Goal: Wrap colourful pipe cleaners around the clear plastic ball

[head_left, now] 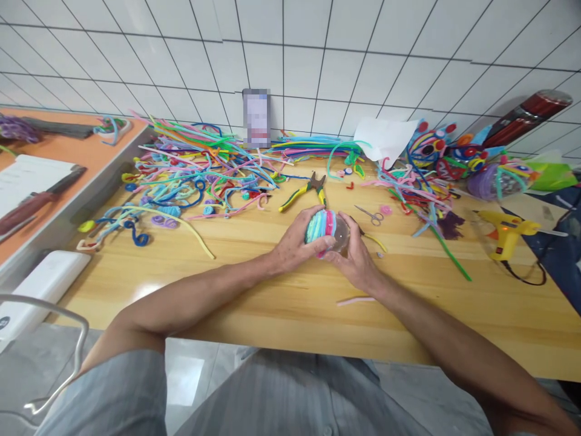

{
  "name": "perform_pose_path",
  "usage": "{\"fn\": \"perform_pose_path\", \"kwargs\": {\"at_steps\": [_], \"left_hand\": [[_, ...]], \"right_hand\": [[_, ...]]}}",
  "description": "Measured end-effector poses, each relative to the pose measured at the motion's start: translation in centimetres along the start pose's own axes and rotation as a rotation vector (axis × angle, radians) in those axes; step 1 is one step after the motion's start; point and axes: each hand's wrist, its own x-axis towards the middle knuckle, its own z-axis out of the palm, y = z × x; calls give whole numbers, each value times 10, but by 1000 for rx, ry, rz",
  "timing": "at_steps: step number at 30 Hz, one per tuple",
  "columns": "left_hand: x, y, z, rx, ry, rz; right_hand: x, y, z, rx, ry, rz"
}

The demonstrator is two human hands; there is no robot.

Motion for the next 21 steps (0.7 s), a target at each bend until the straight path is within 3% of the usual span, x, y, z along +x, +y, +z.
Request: {"fn": "perform_pose_path", "kwargs": {"at_steps": [4, 8, 13, 21], "left_hand": [[4, 3, 1, -82, 45, -100], [9, 8, -2, -262, -6, -203], [4, 6, -3, -228, -1, -57], [-4, 3, 4, -136, -7, -35]], "right_hand": [[0, 1, 1, -20, -24, -61], [2, -5, -4, -69, 8, -167], [1, -7, -6, 72, 17, -41], [4, -2, -4, 304, -16, 75]]}}
